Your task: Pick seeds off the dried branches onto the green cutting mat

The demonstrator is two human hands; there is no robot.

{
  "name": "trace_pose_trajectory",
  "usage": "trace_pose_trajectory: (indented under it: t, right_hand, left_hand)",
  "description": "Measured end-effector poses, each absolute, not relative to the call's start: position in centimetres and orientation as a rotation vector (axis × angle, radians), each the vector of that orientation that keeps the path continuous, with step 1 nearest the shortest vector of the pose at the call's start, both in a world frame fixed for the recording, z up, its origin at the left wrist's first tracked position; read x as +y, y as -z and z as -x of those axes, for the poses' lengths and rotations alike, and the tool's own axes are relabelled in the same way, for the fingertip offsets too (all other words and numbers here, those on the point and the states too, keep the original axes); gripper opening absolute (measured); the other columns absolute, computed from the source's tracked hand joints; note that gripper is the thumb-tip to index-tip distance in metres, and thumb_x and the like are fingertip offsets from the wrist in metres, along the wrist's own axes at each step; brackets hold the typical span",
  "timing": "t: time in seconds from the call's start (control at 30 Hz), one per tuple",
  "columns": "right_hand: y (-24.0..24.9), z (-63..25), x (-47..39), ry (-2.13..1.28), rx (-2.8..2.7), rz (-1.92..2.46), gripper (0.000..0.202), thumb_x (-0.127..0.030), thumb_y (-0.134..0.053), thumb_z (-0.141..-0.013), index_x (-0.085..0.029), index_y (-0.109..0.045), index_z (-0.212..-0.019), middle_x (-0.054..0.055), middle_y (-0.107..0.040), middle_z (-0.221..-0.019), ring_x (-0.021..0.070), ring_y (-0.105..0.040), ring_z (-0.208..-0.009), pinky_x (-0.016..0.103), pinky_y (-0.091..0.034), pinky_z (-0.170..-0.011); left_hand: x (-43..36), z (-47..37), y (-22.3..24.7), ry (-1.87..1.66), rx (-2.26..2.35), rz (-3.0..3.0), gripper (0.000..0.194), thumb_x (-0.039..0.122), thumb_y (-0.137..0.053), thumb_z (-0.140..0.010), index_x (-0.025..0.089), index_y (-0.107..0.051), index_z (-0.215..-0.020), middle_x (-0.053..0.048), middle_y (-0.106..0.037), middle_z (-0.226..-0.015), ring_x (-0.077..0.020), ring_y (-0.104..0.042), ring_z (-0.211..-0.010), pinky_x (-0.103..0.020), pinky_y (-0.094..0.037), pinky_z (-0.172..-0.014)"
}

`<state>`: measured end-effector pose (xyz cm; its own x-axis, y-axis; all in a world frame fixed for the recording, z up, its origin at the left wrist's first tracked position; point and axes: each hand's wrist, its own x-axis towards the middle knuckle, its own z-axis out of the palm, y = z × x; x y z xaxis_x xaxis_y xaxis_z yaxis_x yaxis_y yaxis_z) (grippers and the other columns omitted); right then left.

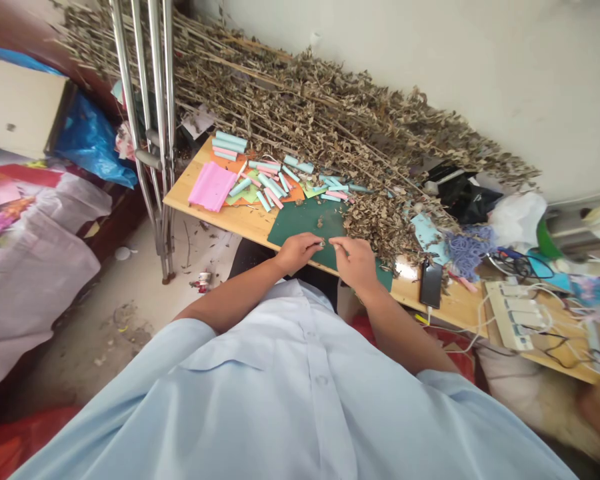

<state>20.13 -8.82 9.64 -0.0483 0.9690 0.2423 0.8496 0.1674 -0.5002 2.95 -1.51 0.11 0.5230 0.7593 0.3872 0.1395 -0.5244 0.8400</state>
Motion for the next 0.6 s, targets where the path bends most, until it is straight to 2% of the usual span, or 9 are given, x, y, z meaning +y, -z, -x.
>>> trace_pose_trajectory:
  t: [0.13,0.2,0.4,0.6]
  right_hand:
    - [-6.8,-20.1,-9.2,-0.837,-1.257,1.676,0.020,-0.032,-0.060,-0.089,-0.022,-0.069,-0.104,0.007,-0.079,-0.101,0.0218,-0.074,-0.089,0.040,-0.056,-0.086]
    - [-5.7,-19.6,-9.3,-0.967,-1.076,1.614,0.023,-0.033,-0.064,-0.085,-0.021,-0.068,-0.105,0.007,-0.079,-0.100,0.0208,-0.075,-0.085,0.039,-0.058,-0.081]
    - [-5.1,-18.5,-9.5,-0.950,-0.932,1.531,0.025,-0.032,-0.067,-0.084,-0.021,-0.066,-0.106,0.008,-0.079,-0.103,0.0192,-0.075,-0.086,0.037,-0.060,-0.081]
    - [-6.3,-18.4,-10.1,-0.751,-1.250,1.601,0.024,-0.036,-0.059,-0.095,-0.022,-0.064,-0.113,0.010,-0.078,-0.109,0.0220,-0.076,-0.093,0.041,-0.061,-0.088]
  left_hand:
    - [-1.6,-3.0,-0.1,-1.003,0.747,-1.984,0.018,0.029,-0.064,-0.096,0.018,-0.075,-0.105,-0.008,-0.075,-0.103,-0.0178,-0.070,-0.097,-0.030,-0.054,-0.090]
    - [-1.6,-3.0,-0.1,-0.998,0.755,-1.988,0.017,0.027,-0.065,-0.095,0.017,-0.074,-0.105,-0.008,-0.076,-0.103,-0.0180,-0.070,-0.097,-0.030,-0.054,-0.090]
    - [-1.7,-3.0,-0.2,-0.987,0.786,-1.994,0.015,0.024,-0.066,-0.094,0.016,-0.074,-0.103,-0.008,-0.076,-0.101,-0.0182,-0.070,-0.095,-0.030,-0.054,-0.088]
    - [-1.7,-2.8,-0.5,-0.980,0.785,-1.991,0.013,0.024,-0.068,-0.093,0.016,-0.074,-0.100,-0.007,-0.075,-0.098,-0.0175,-0.069,-0.093,-0.029,-0.054,-0.086]
